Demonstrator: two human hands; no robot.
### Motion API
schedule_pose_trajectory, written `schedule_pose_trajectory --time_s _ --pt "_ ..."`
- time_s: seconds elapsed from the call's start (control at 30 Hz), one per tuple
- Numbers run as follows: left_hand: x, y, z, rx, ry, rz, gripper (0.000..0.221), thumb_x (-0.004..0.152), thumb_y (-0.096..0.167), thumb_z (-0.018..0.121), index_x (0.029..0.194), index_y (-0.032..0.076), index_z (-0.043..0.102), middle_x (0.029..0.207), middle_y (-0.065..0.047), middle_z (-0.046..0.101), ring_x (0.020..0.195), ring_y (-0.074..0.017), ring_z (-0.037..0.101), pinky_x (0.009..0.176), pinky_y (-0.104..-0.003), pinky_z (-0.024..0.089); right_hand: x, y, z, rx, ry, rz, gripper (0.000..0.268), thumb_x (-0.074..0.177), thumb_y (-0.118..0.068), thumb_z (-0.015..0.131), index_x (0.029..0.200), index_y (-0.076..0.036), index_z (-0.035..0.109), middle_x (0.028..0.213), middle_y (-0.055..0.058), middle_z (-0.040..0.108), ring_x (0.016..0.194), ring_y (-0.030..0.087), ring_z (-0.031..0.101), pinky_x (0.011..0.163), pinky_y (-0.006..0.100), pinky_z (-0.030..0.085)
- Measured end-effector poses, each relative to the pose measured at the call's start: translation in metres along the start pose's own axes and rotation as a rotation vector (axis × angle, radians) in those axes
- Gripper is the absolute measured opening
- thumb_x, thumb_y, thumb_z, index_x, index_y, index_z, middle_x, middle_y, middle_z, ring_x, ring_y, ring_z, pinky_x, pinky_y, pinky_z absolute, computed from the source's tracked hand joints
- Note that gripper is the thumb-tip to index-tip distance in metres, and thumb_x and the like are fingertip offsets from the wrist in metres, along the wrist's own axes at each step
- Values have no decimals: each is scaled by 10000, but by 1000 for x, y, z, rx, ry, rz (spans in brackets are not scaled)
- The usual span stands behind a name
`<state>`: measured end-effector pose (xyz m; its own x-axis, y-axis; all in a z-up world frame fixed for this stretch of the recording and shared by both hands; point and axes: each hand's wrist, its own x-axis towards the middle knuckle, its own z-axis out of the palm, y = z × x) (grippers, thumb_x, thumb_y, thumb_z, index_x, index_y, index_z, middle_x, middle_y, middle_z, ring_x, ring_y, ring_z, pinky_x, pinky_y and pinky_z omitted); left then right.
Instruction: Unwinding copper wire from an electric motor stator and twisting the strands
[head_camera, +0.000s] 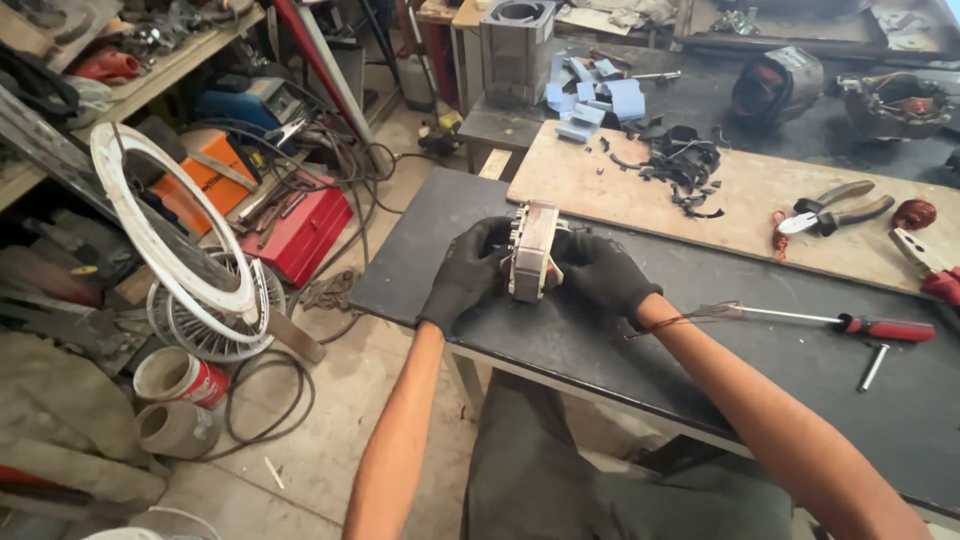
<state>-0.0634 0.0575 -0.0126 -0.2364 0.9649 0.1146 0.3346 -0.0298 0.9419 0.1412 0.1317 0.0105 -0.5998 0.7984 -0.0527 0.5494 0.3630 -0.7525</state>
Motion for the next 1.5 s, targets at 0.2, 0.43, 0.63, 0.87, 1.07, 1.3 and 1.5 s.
schedule_pose_trajectory --time_s 0.2,0.43,0.63,0.87,1.07,1.3,1.5 --pt "0 -19 -1 -161 110 30 351 936 241 738 1238 64 729 986 -142 776 884 -178 729 811 -350 589 -5 5 -27 187 33 61 285 890 -293 727 1163 -211 752 964 17 796 780 162 716 745 296 562" --pt "-1 -18 -8 -63 98 68 326 1016 369 615 1199 144 766 982 -147 785 918 -213 734 876 -412 582 -68 0 -107 -195 -43 142 299 926 -278 677 1206 -236 772 1096 135 810 1029 356 741 941 461 555" --pt "7 -14 1 -17 173 58 322 975 288 583 1254 145 655 1201 -52 712 1036 -168 674 891 -306 533 -95 87 -153 -567 -84 150 293 928 -264 648 1136 -415 788 1094 -127 843 967 148 778 940 329 549" --pt "13 -21 1 76 -24 186 430 955 221 548 1375 156 610 1366 -76 698 1253 -199 648 1048 -345 492 -64 130 -153 -442 -288 -260 298 926 -315 649 1173 -274 811 1214 -33 774 1123 136 745 1036 311 542" --pt "20 -39 5 104 57 230 438 949 293 597 1347 114 641 1321 -97 716 1195 -211 683 1021 -341 518 -42 6 -152 -200 32 -97 370 1042 -393 485 1155 -133 723 1056 20 777 898 157 714 852 334 531" --pt "6 -1 -6 119 -20 53 403 1038 323 516 1407 206 624 1292 -158 703 1262 -360 633 1093 -524 467 1 6 -59 -142 -133 -24 651 869 -516 760 1433 -234 595 1287 126 722 1187 290 699 981 457 579" --pt "9 -9 -3 94 0 45 397 1039 323 520 1405 214 627 1293 -145 706 1275 -353 626 1118 -524 449 14 39 -29 -263 -24 -55 303 935 -286 715 1235 -288 753 1107 81 791 1124 326 717 965 461 566"
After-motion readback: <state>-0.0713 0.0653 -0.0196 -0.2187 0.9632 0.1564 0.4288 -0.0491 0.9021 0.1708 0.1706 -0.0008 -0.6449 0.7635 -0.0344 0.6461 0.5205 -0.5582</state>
